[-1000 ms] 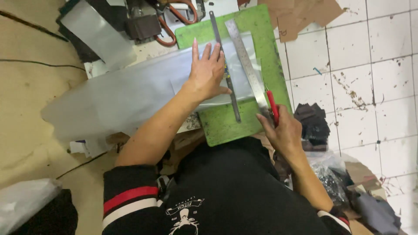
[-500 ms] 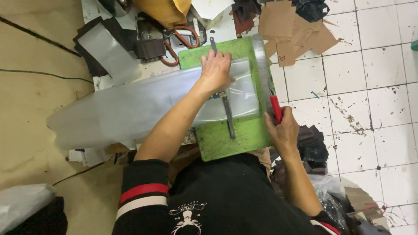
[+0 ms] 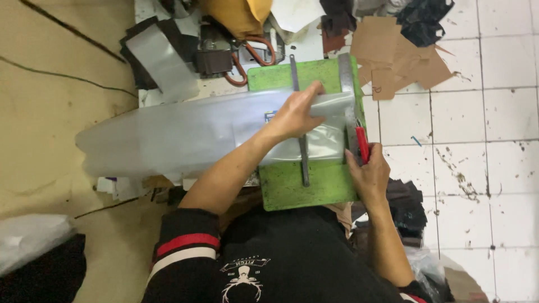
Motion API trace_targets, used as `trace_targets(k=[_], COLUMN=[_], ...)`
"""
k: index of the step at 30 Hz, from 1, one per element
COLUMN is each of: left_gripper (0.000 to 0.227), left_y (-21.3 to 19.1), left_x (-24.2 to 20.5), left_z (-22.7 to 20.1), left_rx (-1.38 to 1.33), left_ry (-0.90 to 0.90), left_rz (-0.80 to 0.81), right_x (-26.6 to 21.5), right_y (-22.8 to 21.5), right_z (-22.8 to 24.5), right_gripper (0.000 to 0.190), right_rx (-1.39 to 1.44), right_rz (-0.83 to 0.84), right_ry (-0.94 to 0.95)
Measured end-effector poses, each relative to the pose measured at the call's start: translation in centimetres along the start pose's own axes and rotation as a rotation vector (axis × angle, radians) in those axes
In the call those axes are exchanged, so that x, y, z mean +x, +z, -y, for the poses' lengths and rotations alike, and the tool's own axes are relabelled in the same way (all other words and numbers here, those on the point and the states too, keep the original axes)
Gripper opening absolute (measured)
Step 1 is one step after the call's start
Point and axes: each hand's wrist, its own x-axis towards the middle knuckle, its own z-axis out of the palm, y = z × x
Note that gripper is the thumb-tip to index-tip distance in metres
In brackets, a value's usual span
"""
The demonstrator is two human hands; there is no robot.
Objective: Measuring and cutting small plastic pieces from a roll using a ruler and utility knife
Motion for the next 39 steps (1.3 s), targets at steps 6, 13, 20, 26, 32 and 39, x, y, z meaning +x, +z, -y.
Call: trace_targets(k=[6,13,20,26,32,39], left_gripper=[0.041,0.049,0.053,0.064,0.072,0.079], left_y=[-6.7,-15.8,-23.1,-25.1,-18.3,-6.8], left_x=[-5.0,-10.7,-12.2,-12.4,-9.6,-10.8], left_z=[-2.4,0.2,11.2,19.6,9.7,1.7], left_rx=[-0.479,-0.447,-0.357,-0.025,0.575,0.446], left_ry=[-0.239,-0.283,-0.200,-0.306,-0.310,0.088], left_rz=[-0.501,-0.992,-1.003,-0.860,-0.655,-0.029], right_x=[0.9,1.0,1.1,0.7,0.6,-0.4], right_y=[0.6,0.3,0.3,-0.1,0.2,-0.7], right_z=[0.4,1.1,1.3,1.6,1.4,1.2], right_gripper=[0.048,0.046,0.045,0.043,0.042,0.045], right_rx=[-0.083,-0.052,-0.049,-0.062,-0.079,-0.221], right_rz=[-0.053,-0.025,0.001,-0.016,-0.011,-0.207], right_ry=[-0.063,-0.029,0.043,-0.032,-0.029,-0.307])
